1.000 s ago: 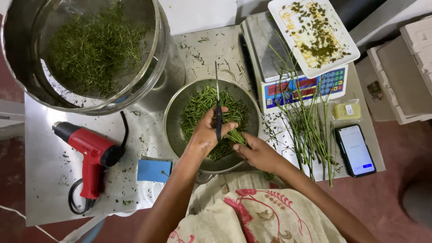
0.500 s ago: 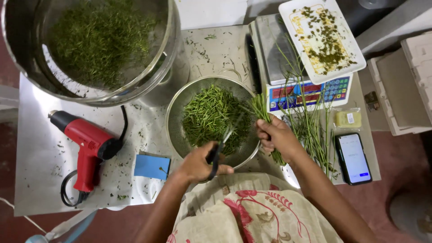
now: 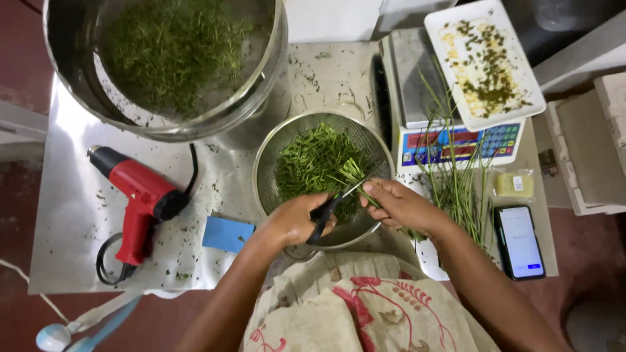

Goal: Cutting green stalks into small pieces using scissors into a metal bowl.

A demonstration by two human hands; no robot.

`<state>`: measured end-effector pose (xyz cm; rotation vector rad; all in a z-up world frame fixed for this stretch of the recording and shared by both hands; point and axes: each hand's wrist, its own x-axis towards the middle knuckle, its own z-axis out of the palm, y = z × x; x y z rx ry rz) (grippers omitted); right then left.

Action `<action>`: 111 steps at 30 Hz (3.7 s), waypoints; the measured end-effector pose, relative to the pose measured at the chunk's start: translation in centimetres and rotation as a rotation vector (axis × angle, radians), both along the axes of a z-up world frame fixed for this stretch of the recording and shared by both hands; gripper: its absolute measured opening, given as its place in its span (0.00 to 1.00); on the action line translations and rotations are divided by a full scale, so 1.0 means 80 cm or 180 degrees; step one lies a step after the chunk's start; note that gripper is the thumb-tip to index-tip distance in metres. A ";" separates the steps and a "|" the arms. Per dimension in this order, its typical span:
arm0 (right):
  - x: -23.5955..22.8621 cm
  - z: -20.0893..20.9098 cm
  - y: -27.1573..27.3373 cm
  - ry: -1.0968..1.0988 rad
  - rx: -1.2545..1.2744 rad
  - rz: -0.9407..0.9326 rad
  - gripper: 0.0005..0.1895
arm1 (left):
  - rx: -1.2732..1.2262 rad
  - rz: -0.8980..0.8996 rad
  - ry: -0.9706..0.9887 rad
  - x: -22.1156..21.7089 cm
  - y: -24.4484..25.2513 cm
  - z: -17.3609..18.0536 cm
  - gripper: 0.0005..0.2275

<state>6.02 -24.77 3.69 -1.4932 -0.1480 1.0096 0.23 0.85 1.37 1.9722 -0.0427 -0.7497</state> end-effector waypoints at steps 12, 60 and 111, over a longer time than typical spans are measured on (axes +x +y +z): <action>0.005 -0.026 0.017 0.0315 -0.0265 0.0131 0.20 | -0.0154 0.0099 0.0240 0.019 0.005 -0.018 0.27; 0.108 -0.114 0.056 0.0129 -0.1748 0.1425 0.17 | -0.2015 0.1194 0.1527 0.042 -0.010 -0.178 0.14; 0.117 -0.158 0.059 -0.1017 -0.2516 0.2191 0.20 | -0.2343 0.1112 0.1450 0.014 -0.016 -0.163 0.12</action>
